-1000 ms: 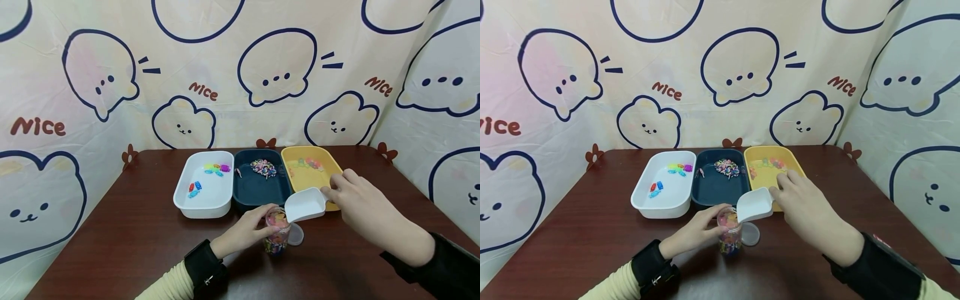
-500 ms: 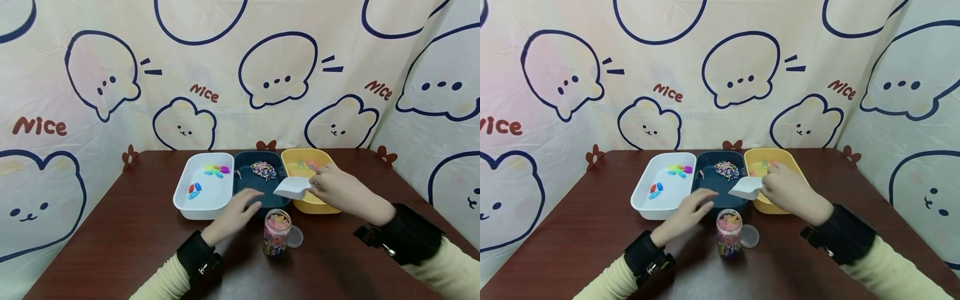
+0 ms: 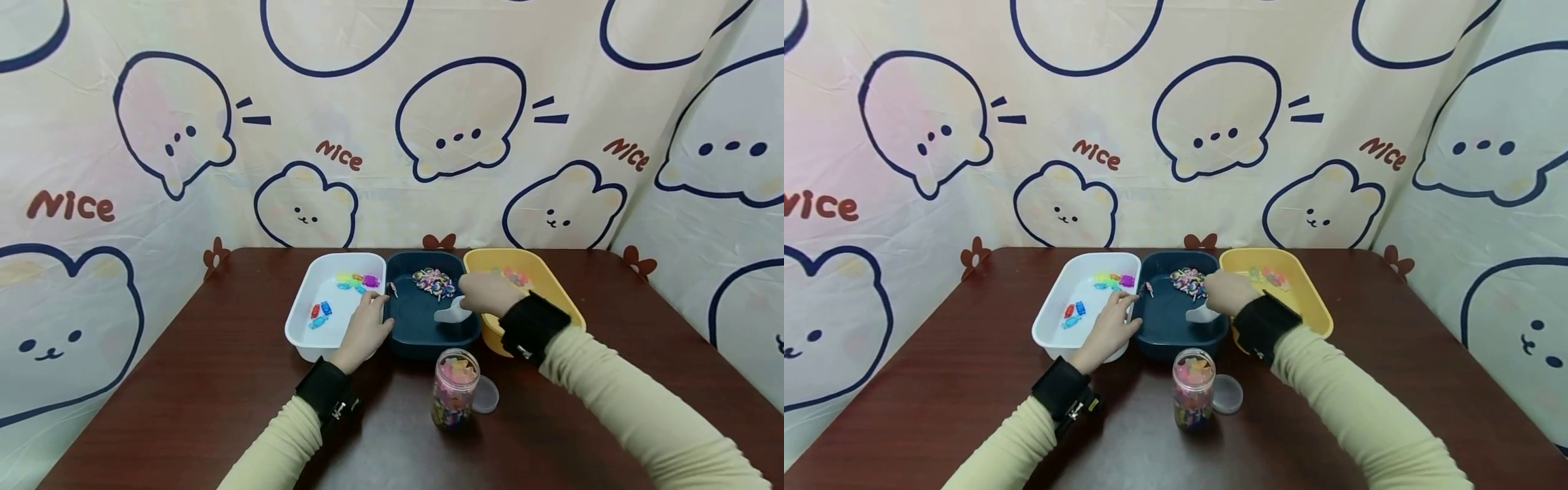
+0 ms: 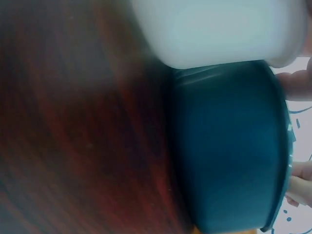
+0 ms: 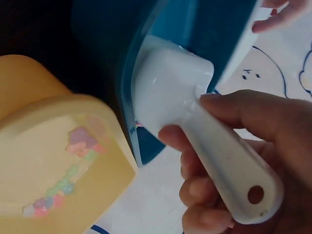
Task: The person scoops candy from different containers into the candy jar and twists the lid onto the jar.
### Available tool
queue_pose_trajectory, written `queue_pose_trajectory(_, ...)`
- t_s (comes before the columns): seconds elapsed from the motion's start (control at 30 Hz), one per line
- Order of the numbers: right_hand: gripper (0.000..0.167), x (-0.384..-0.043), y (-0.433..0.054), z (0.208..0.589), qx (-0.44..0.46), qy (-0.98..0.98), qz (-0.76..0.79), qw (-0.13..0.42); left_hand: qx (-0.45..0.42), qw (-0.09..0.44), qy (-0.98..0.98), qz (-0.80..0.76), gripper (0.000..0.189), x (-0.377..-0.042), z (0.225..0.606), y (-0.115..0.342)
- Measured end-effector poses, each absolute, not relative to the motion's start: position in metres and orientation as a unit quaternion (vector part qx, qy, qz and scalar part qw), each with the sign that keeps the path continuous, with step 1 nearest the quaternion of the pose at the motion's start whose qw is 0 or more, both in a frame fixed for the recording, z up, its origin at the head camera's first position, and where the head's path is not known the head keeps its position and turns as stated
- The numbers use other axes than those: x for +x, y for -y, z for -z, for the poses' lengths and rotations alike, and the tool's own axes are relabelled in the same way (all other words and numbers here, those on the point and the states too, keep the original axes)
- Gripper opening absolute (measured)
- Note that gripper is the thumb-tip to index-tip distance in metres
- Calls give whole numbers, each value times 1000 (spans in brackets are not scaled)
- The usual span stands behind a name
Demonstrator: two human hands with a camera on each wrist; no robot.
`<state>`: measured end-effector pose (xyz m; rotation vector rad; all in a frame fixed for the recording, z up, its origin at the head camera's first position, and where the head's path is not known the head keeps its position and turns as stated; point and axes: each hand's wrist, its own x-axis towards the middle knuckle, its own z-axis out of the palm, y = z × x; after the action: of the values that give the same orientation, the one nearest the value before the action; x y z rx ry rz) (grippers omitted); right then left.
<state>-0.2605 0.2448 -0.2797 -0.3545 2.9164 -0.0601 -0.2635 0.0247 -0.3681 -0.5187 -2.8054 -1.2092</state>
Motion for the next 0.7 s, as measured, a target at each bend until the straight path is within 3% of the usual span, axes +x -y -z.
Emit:
queue_pose_trajectory(0.33,14,-300,-235,312,-58,-996,11,72,-156,22,903,399,44,-261,373,-26)
queue_pose_trajectory(0.57,17,-314,-226,336,-59,-998,9,9,-164,31,904,393,44,-262,376,-26)
queue_pose_trajectory(0.7,21,-322,-224,339,-61,-998,32,10,-164,39,905,391,44,-263,376,-25)
